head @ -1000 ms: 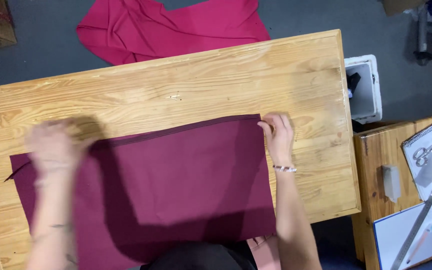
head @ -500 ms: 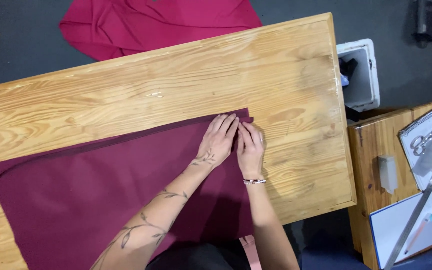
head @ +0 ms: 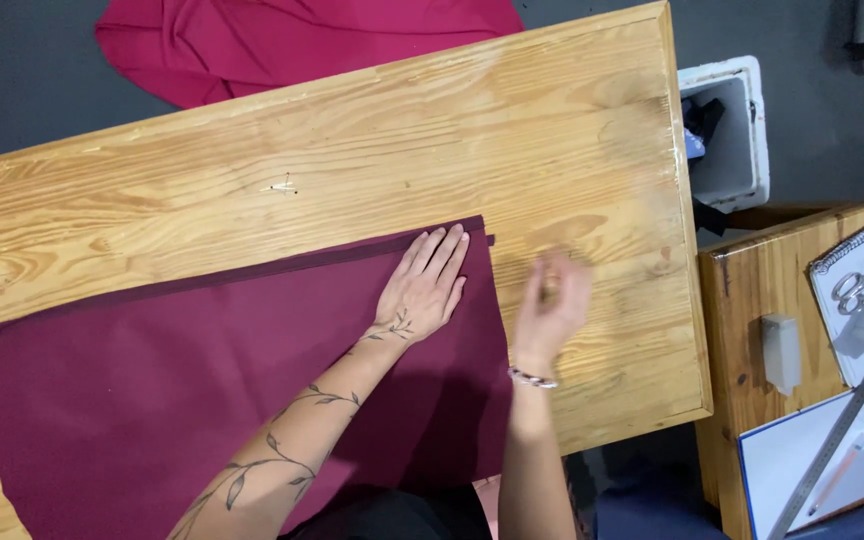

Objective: The person folds a large piece of maroon fabric on a wooden table, aligning the edges and smoothing the surface. They then roll the fabric into a tight cylinder and place it on the table.

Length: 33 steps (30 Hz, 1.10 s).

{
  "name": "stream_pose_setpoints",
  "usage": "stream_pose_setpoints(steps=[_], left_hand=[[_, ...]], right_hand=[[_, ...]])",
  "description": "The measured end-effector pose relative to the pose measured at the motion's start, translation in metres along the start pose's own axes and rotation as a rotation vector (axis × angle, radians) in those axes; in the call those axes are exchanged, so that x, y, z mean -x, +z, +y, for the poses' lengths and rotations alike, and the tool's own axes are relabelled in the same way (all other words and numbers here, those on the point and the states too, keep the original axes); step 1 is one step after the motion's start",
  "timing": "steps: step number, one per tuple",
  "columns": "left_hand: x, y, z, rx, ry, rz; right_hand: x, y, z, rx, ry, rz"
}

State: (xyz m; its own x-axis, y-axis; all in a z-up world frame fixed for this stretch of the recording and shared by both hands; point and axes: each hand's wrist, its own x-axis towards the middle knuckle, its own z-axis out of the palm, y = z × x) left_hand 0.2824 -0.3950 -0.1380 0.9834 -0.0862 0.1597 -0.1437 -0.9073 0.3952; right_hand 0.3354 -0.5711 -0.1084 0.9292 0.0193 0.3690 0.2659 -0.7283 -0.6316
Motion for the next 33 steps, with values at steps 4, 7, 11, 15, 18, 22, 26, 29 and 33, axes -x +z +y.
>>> stream_pose_setpoints(steps=[4,7,11,15,18,22,26,29,33], left_hand=[[0.001,0.001,0.0,-0.026,-0.006,0.007],[0.001,0.003,0.0,-0.036,-0.014,0.008],[0.0,0.004,-0.001,-0.039,-0.018,0.011],[0.002,0.007,-0.001,-0.035,-0.025,0.008],[0.002,0.007,-0.002,-0.024,-0.025,0.003],[0.003,0.007,-0.002,-0.024,-0.029,0.006],[0.003,0.008,-0.002,-0.021,-0.024,0.008],[0.003,0.007,-0.002,-0.013,-0.021,0.022],[0.003,0.01,-0.003,-0.021,-0.018,0.025]], right_hand=[[-0.007,-0.017,0.066,0.124,0.23,-0.016],[-0.009,-0.017,0.095,0.174,0.285,-0.093],[-0.011,-0.009,0.102,0.282,0.232,-0.201],[-0.014,-0.008,0.094,0.416,0.209,-0.279],[-0.017,-0.007,0.082,0.443,0.201,-0.35],[-0.017,-0.013,0.061,0.31,0.187,-0.324],[-0.013,-0.013,0.038,0.359,0.176,-0.352],[-0.01,0.0,0.05,0.366,0.141,-0.359],[-0.019,0.011,0.028,0.321,0.046,-0.274]])
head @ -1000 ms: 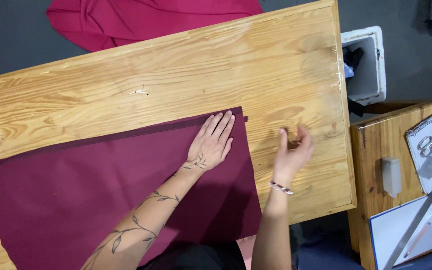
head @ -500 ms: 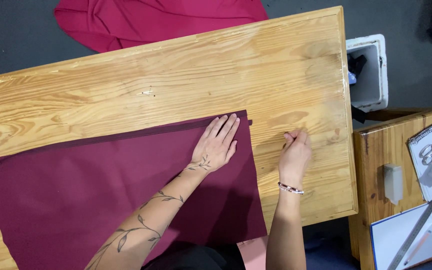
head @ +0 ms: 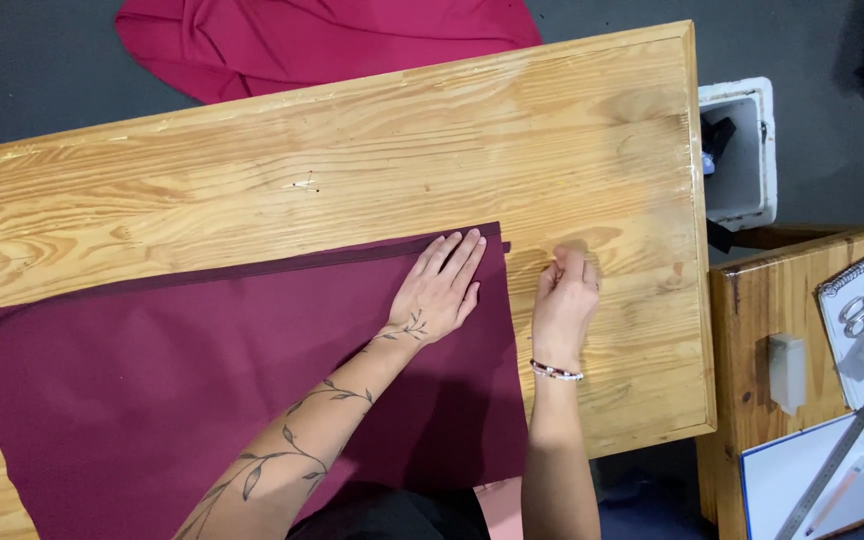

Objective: The person folds a large piece of maroon fabric on a wooden table, aligning the edges and smoothing the surface. They then roll the fabric into a tight cylinder and place it on the table.

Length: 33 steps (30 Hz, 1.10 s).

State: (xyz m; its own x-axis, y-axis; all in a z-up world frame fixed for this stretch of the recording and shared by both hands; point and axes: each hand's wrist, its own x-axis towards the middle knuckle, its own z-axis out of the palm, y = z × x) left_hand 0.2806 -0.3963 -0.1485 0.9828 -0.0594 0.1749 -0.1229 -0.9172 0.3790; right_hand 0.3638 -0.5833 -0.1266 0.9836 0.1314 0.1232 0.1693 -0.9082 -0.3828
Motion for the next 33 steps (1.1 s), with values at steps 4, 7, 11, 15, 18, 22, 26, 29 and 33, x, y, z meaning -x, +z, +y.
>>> stream_pose_setpoints(steps=[4,7,11,15,18,22,26,29,33], left_hand=[[-0.001,0.0,0.0,0.0,0.0,0.005],[0.0,0.0,0.001,-0.003,0.0,0.01],[-0.001,0.0,0.0,-0.002,0.006,0.025],[0.0,0.003,-0.001,-0.001,0.007,0.026],[-0.001,0.002,-0.002,-0.004,0.009,0.017],[-0.001,-0.005,-0.001,0.021,0.0,-0.029],[0.001,-0.005,-0.003,0.052,0.004,-0.084],[0.003,0.001,-0.004,0.075,0.0,-0.115],[0.003,0.004,-0.006,0.064,0.012,-0.143]], right_hand=[[0.004,0.017,0.004,-0.092,0.043,0.101],[0.005,0.009,-0.01,-0.268,0.112,0.142],[0.005,-0.002,-0.042,-0.677,0.246,0.17],[0.007,0.022,-0.071,-0.883,0.317,0.156],[0.009,0.053,-0.068,-0.859,0.32,0.223],[0.008,0.066,-0.076,-0.814,0.343,0.296],[0.01,0.061,-0.089,-0.681,0.344,0.324],[0.01,0.059,-0.092,-0.609,0.344,0.309],[0.01,0.058,-0.093,-0.562,0.342,0.294]])
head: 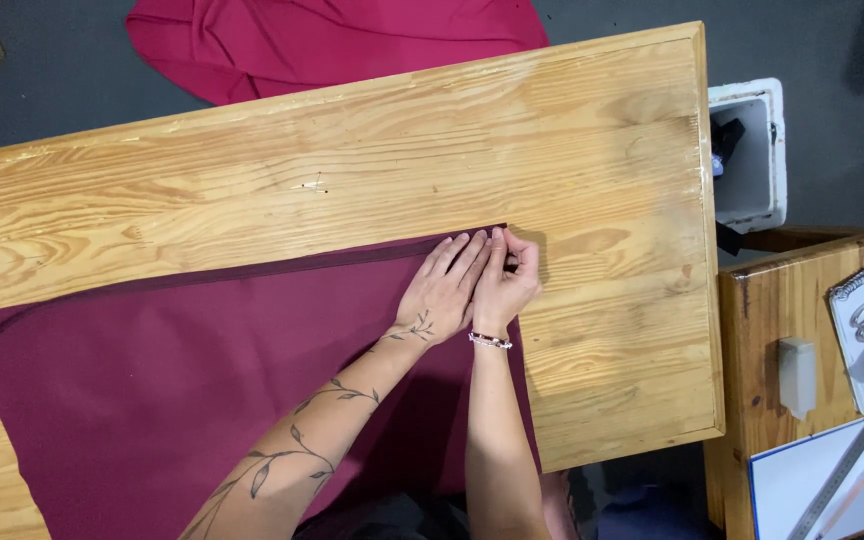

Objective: The person folds a large piece of maroon fabric on a wooden table, aligning the edges and smoothing the surface. They then roll the fabric into a tight cylinder and place it on the table.

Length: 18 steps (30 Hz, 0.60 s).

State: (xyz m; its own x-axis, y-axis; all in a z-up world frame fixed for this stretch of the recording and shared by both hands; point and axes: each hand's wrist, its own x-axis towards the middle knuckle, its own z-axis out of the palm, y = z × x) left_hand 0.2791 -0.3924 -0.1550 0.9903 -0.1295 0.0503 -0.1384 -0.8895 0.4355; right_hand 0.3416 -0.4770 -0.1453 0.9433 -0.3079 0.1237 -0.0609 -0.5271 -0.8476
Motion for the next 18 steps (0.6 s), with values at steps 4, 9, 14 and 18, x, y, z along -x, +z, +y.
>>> stream_pose_setpoints(steps=[4,9,14,18], left_hand=[[0.0,-0.003,0.001,0.029,0.002,0.02],[-0.007,-0.023,0.0,0.059,-0.002,0.086],[-0.032,-0.062,-0.012,0.34,-0.12,0.231],[-0.054,-0.019,-0.035,0.182,-0.419,0.231]], right_hand=[[0.0,0.002,0.01,0.046,-0.094,0.006],[-0.002,0.004,0.022,0.071,-0.172,0.013],[-0.002,0.004,0.017,0.053,-0.278,0.046],[-0.002,0.0,0.009,0.015,-0.293,0.05]])
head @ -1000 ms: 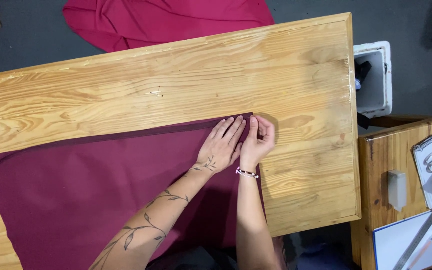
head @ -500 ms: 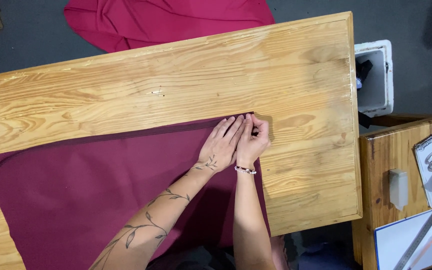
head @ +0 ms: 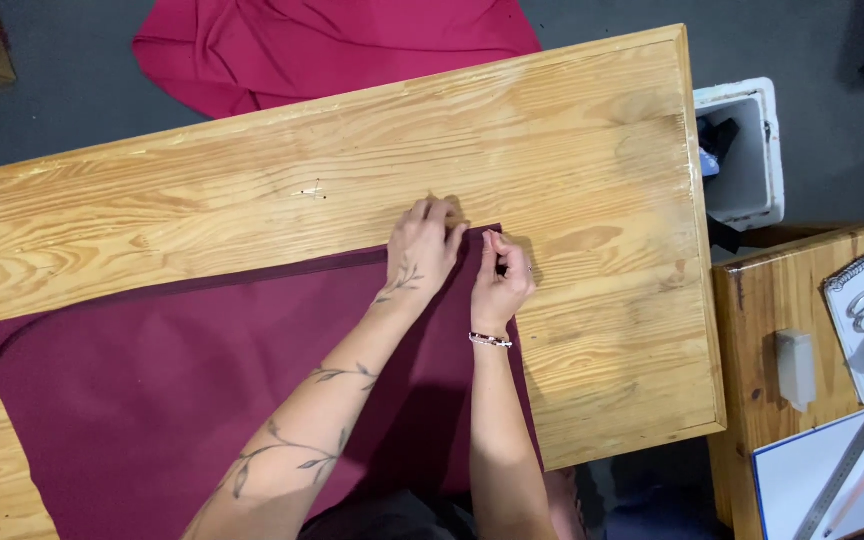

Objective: The person folds a large piece of maroon fabric on a wooden table, aligning the edges and smoothing the surface. They then roll the fabric into a tight cylinder and place it on the table.

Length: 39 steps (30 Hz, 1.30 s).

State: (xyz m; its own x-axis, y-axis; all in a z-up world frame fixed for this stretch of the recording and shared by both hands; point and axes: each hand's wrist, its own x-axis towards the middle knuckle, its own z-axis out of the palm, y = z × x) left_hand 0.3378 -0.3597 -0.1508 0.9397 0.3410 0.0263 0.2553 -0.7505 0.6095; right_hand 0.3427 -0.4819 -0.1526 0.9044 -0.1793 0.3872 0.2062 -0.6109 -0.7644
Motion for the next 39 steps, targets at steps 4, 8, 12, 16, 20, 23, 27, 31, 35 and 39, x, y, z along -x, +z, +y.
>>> stream_pose_setpoints(steps=[4,8,12,16,20,23,27,31,35,39], left_hand=[[-0.014,0.012,0.006,-0.061,-0.188,-0.251],[-0.021,0.016,0.008,-0.128,-0.178,-0.303],[-0.019,-0.006,0.023,-0.116,-0.158,-0.315],[-0.008,-0.024,0.028,0.079,-0.027,-0.263],[-0.004,-0.028,0.025,0.217,-0.04,-0.312],[-0.004,-0.047,0.033,0.31,-0.103,-0.35],[-0.011,-0.038,0.02,0.417,-0.209,-0.371],[-0.013,-0.018,-0.007,0.652,-0.276,-0.508],[-0.019,-0.024,-0.008,0.784,-0.272,-0.656],[-0.025,-0.038,-0.004,0.758,-0.269,-0.685]], right_hand=[[-0.001,-0.001,0.0,0.008,-0.019,-0.009],[-0.003,-0.003,-0.005,-0.017,-0.036,-0.017],[-0.003,-0.006,-0.007,-0.026,-0.049,-0.019],[-0.008,-0.007,-0.01,-0.097,-0.058,-0.013],[-0.009,-0.012,-0.009,-0.174,-0.039,-0.057],[-0.013,-0.016,-0.013,-0.275,0.091,-0.11],[-0.013,-0.016,0.018,-0.355,0.294,-0.239],[-0.022,-0.02,0.019,-0.47,0.455,-0.32],[-0.023,-0.022,0.022,-0.504,0.533,-0.375],[-0.025,-0.027,0.015,-0.518,0.561,-0.385]])
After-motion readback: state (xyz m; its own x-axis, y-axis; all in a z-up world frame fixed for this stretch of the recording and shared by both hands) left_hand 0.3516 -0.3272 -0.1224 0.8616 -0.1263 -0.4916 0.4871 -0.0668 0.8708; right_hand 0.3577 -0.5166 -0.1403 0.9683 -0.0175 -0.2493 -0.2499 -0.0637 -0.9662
